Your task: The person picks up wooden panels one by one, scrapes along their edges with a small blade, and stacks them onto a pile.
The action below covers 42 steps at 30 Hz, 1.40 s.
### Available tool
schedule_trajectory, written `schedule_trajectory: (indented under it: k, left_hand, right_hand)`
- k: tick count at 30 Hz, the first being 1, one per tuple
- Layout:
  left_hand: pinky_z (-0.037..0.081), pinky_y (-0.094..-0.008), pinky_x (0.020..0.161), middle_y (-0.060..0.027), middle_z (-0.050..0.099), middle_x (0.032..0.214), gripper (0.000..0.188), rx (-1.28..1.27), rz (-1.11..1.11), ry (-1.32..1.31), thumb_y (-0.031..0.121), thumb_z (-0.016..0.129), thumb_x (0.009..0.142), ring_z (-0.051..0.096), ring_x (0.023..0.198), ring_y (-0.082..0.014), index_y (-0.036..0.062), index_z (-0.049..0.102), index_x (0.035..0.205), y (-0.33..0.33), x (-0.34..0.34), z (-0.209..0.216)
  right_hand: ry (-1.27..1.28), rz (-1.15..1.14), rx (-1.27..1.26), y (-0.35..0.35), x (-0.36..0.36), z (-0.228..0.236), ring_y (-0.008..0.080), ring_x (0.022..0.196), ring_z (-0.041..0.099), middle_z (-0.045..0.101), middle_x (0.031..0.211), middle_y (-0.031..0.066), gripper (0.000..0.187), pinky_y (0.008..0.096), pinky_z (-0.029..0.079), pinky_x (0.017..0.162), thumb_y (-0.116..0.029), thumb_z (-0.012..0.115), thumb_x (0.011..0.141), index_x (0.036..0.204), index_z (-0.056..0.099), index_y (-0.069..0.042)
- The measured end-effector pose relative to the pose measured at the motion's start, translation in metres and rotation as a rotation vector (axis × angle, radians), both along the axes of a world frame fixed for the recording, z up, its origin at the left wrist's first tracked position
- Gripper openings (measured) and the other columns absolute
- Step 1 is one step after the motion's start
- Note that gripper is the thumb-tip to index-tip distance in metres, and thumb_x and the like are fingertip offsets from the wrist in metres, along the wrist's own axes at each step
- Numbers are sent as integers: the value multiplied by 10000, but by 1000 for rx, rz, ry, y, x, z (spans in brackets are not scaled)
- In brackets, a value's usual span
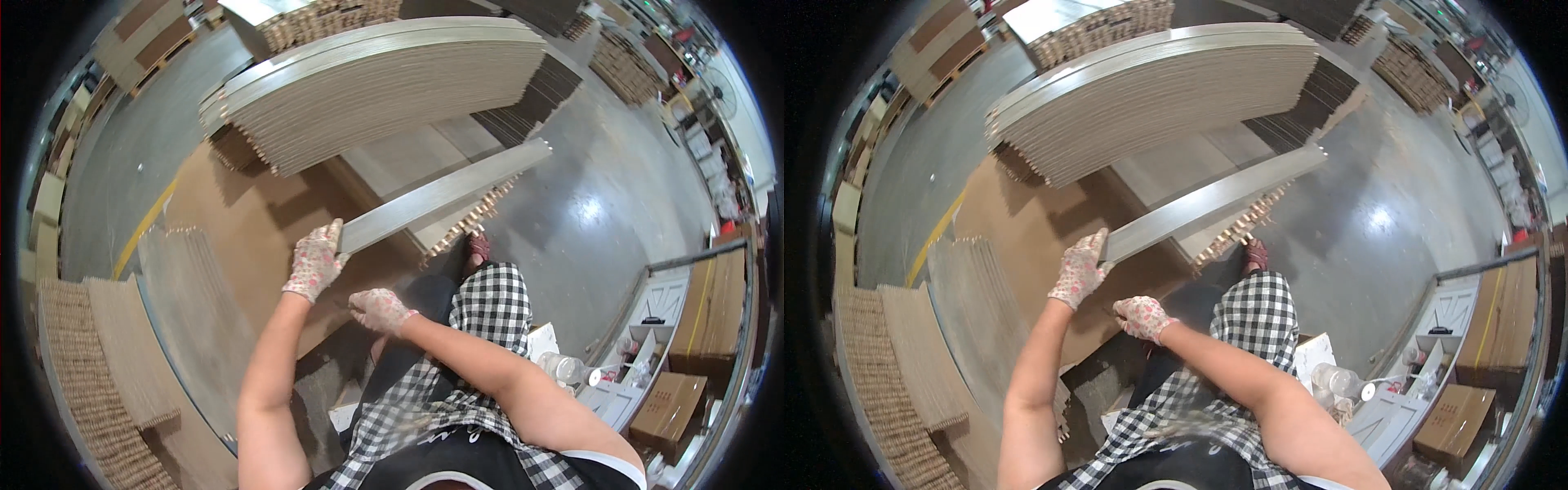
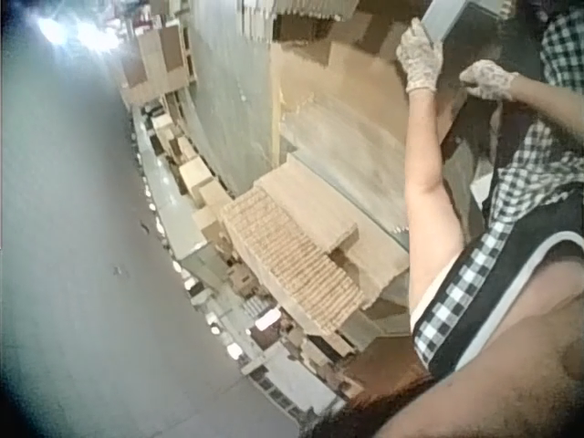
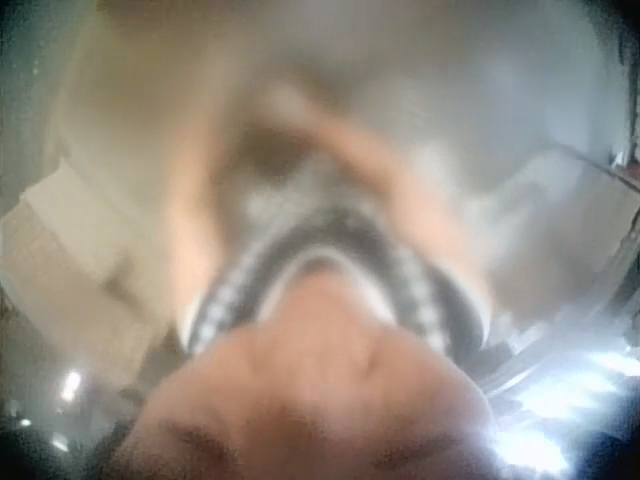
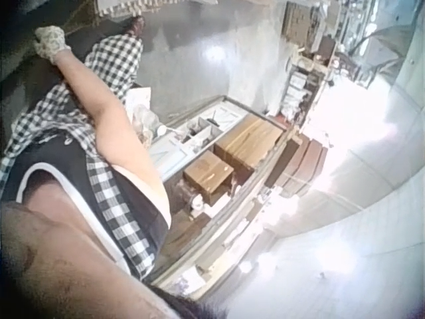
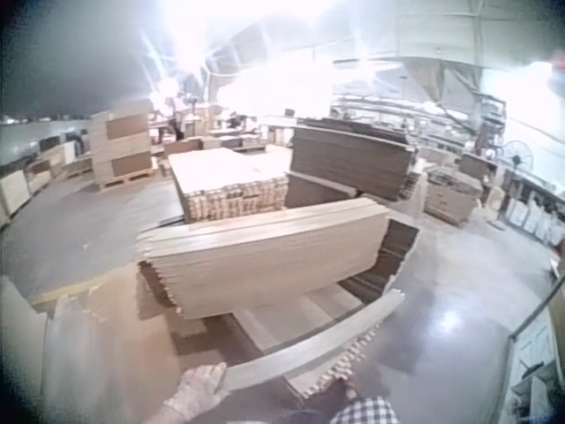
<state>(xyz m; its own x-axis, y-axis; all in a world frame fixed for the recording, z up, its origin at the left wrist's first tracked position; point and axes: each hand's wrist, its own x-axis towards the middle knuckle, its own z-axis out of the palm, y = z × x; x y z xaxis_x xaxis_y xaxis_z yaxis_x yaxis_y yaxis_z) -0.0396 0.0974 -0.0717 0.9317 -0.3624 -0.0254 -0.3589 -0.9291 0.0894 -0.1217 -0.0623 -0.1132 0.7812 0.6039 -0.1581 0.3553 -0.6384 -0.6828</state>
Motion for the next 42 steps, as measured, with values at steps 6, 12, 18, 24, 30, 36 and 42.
schedule_trajectory:
  k: [6,12,18,24,30,36,42]
  left_hand:
    - [507,-404,795,-117,576,1081,653,132,1,13,288,709,734,601,940,-273,100,452,1304,-9,27,29]
    - [478,-409,829,-92,572,1082,614,141,-90,-125,303,742,681,571,966,-268,173,531,1242,-4,10,11]
    - [429,-441,836,-138,562,1094,798,-51,64,-32,399,786,621,532,1030,-299,62,477,1275,-4,-1,-6]
    - [434,-430,811,-113,572,1044,817,-2,88,-24,383,797,603,557,974,-286,78,468,1286,-13,-14,-19]
    - [425,-418,797,-97,568,1021,804,-48,129,-8,371,798,593,559,936,-281,119,480,1287,-15,-19,-15]
    - [411,-413,839,-120,557,1045,810,-38,125,49,290,789,568,537,969,-303,93,472,1287,-19,-6,-10]
    - [390,-411,906,-121,544,1078,863,-26,141,61,192,803,534,519,1014,-303,103,448,1316,-14,1,-8]
  right_hand:
    - [-9,-120,165,-25,-1,-1,359,837,601,621,845,158,150,445,481,708,-203,564,828,869,561,-59]
    - [8,-24,298,-35,-6,6,359,823,600,622,851,149,144,436,484,725,-194,562,834,904,580,-70]
    - [-151,-432,398,-93,16,42,324,826,616,624,851,129,123,387,505,699,-173,577,828,915,601,-90]
    - [-365,-350,-95,-107,96,39,299,797,630,622,814,117,164,380,509,670,-121,601,730,890,601,-81]
    - [-539,-524,-255,-229,169,5,276,680,613,596,722,91,142,403,507,605,-60,547,671,791,588,-122]
    - [-602,-941,-316,-385,236,26,293,704,638,628,721,140,42,387,512,605,-130,579,741,747,615,-109]
    - [-526,-486,-69,-268,169,3,300,703,619,611,733,107,155,405,504,610,-79,599,630,782,597,-110]
